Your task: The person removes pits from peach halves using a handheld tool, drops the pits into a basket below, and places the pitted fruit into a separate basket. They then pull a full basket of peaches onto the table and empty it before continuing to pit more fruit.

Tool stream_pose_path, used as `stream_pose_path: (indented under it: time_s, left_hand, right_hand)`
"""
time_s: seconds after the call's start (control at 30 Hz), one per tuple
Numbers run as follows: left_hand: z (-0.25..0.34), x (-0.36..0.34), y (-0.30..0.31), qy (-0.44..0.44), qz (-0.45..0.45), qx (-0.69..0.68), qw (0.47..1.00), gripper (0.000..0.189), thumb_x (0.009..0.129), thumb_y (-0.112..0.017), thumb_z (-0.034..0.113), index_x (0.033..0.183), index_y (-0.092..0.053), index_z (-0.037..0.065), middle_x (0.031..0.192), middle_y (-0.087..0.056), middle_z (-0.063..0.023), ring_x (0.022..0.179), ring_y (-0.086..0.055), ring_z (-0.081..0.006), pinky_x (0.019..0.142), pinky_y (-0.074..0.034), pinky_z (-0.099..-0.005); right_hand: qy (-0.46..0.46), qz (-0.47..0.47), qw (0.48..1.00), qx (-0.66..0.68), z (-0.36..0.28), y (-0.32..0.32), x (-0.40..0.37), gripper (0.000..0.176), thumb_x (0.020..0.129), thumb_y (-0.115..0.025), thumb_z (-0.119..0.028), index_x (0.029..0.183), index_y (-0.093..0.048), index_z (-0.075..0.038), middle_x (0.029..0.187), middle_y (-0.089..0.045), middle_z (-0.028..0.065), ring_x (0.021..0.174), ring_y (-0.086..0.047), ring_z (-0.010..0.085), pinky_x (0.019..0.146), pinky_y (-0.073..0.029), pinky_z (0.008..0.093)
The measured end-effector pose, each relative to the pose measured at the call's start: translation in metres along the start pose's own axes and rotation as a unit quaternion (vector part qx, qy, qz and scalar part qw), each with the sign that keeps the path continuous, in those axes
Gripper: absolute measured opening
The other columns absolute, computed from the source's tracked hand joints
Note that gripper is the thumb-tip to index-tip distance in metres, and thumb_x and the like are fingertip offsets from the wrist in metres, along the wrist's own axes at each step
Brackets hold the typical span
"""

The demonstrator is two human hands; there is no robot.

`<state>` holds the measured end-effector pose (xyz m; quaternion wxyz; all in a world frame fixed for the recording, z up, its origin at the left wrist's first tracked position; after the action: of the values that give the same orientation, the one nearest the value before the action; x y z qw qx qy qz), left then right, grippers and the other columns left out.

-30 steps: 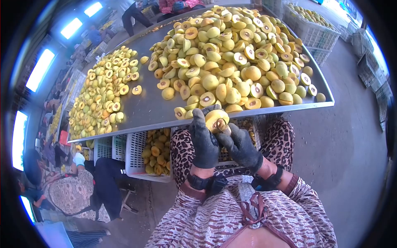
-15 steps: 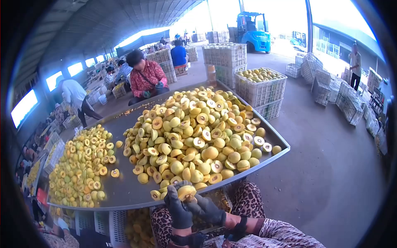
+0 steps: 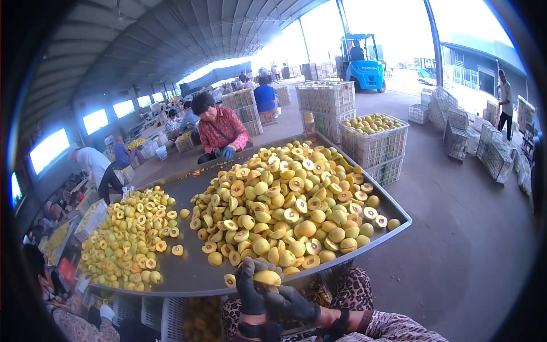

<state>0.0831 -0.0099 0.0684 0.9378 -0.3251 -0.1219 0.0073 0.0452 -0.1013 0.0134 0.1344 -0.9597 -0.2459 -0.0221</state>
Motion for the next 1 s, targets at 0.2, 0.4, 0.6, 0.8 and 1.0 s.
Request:
stream_pose_path:
  time_s: [0.2,0.4,0.6,0.8,1.0]
  left_hand:
    - [0.021,0.002,-0.026,-0.059,-0.092,0.131,0.985,0.044,0.101,-0.049,0.041,0.078,-0.055,0.004,0.074,-0.061,-0.0128,0.067,-0.065,-0.0266,0.062,-0.055,-0.0372]
    - [0.024,-0.012,-0.02,-0.042,-0.168,0.07,0.982,0.047,0.102,-0.049,0.04,0.078,-0.057,0.0,0.075,-0.06,-0.0109,0.071,-0.061,-0.0239,0.07,-0.053,-0.0371]
    - [0.034,-0.053,0.037,-0.018,-0.01,0.051,0.998,0.05,0.104,-0.041,0.046,0.083,-0.055,0.004,0.079,-0.063,-0.0131,0.075,-0.065,-0.0261,0.07,-0.055,-0.0383]
    - [0.101,-0.064,0.298,-0.246,0.315,0.439,0.805,0.028,0.1,-0.057,0.027,0.109,-0.062,0.001,0.097,-0.066,-0.007,0.089,-0.064,-0.0225,0.081,-0.053,-0.0353]
    - [0.073,0.055,0.287,-0.169,0.167,0.758,0.608,0.04,0.088,-0.068,0.029,0.112,-0.066,-0.003,0.131,-0.055,-0.0275,0.123,-0.051,-0.0401,0.105,-0.039,-0.0456]
  right_hand:
    - [-0.03,-0.071,0.992,0.104,-0.017,-0.004,-0.006,0.033,0.102,-0.05,-0.024,0.123,-0.057,0.001,0.106,-0.062,0.003,0.099,-0.054,0.0102,0.087,-0.047,0.029]
    - [-0.032,-0.228,0.97,0.075,-0.014,-0.004,-0.006,0.052,0.101,-0.054,-0.028,0.144,-0.039,-0.003,0.134,-0.051,0.0061,0.121,-0.049,0.0162,0.101,-0.042,0.0318]
    - [0.005,-0.352,0.919,-0.178,0.011,-0.033,-0.006,0.042,0.1,-0.054,-0.029,0.13,-0.05,0.001,0.107,-0.059,0.0019,0.097,-0.057,0.0149,0.086,-0.049,0.0301]
    - [0.042,-0.171,0.944,-0.278,0.048,0.012,-0.011,0.026,0.095,-0.058,-0.026,0.109,-0.063,-0.004,0.073,-0.065,0.0164,0.062,-0.064,0.029,0.058,-0.05,0.037]
    - [-0.06,-0.062,0.911,-0.403,0.07,0.034,-0.028,0.04,0.099,-0.048,-0.041,0.094,-0.062,-0.004,0.078,-0.064,0.0207,0.069,-0.062,0.0409,0.062,-0.046,0.0485]
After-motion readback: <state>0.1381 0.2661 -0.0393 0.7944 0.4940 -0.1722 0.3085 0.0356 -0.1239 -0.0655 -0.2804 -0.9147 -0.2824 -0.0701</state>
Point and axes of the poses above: each hand's wrist, its own x-axis towards the middle knuckle, its own y-axis out of the back of the hand, z = x × y, the point moved 6 cm from there along x, towards the middle knuckle
